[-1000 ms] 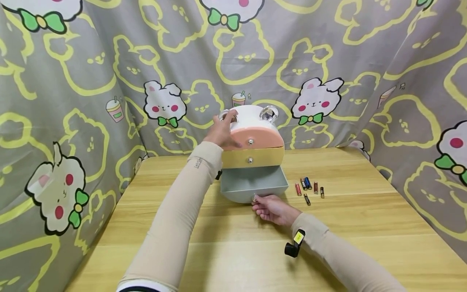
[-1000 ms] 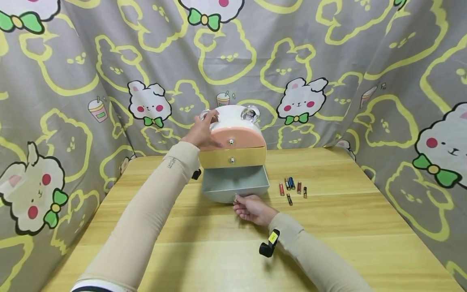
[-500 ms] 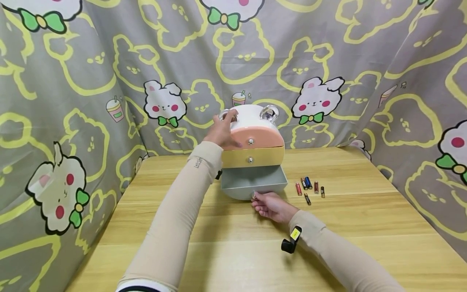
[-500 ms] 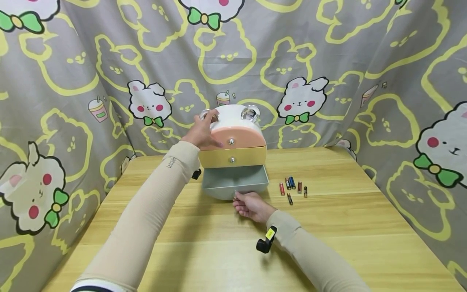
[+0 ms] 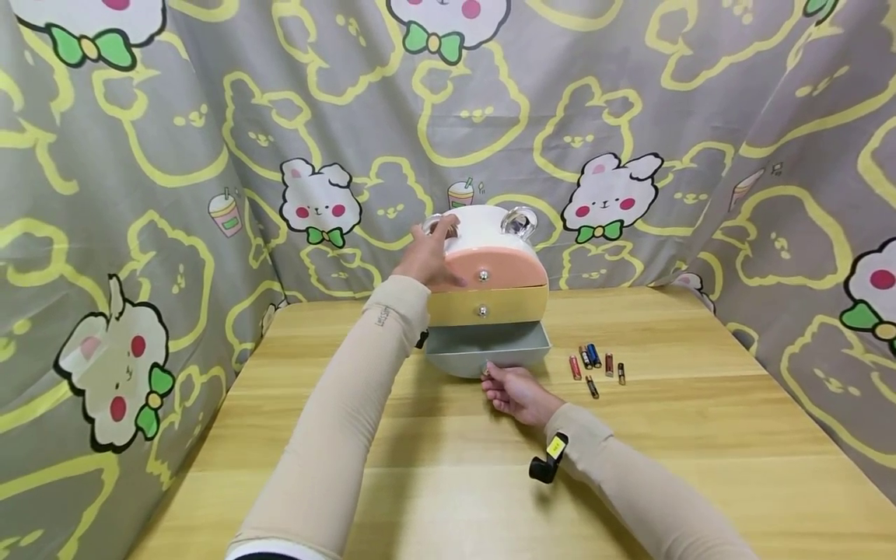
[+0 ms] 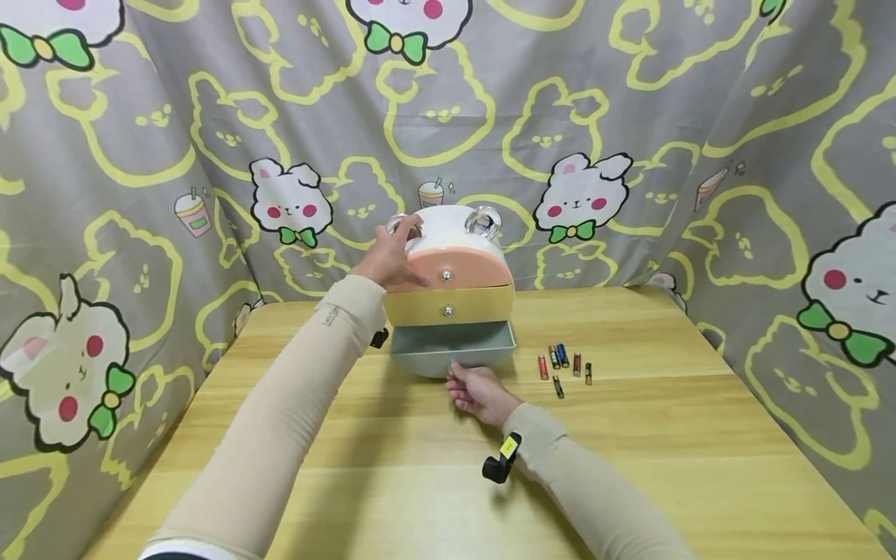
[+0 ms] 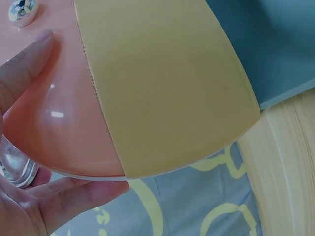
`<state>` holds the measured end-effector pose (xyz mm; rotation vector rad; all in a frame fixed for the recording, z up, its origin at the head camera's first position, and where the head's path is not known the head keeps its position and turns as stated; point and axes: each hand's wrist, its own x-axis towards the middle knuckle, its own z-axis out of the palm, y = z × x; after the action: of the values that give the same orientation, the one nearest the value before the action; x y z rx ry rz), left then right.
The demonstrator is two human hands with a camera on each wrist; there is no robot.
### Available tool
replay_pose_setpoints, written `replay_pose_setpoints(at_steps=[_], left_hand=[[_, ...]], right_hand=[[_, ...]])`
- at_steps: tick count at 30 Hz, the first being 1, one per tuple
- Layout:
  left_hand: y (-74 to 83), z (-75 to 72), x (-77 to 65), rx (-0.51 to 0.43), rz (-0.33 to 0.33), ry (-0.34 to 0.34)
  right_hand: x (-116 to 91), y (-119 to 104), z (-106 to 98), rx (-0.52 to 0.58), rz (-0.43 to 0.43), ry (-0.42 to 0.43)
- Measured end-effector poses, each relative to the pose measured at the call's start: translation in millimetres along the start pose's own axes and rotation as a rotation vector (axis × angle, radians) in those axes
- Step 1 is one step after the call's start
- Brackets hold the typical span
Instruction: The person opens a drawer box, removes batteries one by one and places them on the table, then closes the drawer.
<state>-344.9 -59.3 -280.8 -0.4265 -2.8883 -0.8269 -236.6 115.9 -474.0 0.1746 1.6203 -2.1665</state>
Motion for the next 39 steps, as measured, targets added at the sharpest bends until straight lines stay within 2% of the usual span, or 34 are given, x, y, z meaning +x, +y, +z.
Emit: replay_pose_setpoints(at_steps=[4, 9, 16, 28, 39], left_hand=[[2.8, -2.2, 3.0, 0.012, -0.009, -0.008], [5.1, -5.7, 3.9, 0.005, 0.016, 0.028], [5.3, -3.6, 0.5, -0.013, 0.006, 0.012], [0.8, -3.2, -0.8, -0.021, 0.000, 0.018], [0.1, -2.0, -2.0, 0.003, 0.002, 0.014]], right_hand=[[3.8, -3.2, 1.1, 0.006, -0.013, 0.036], [9.6, -6.7, 3.9, 0.020, -0.046, 0.053], [12.3, -7.4, 4.3, 0.032, -0.029, 0.084], [21.7, -10.7, 6.0, 0.030, -0.026, 0.072], [28.8, -11.6, 13.1, 0.032, -0.042, 0.128]])
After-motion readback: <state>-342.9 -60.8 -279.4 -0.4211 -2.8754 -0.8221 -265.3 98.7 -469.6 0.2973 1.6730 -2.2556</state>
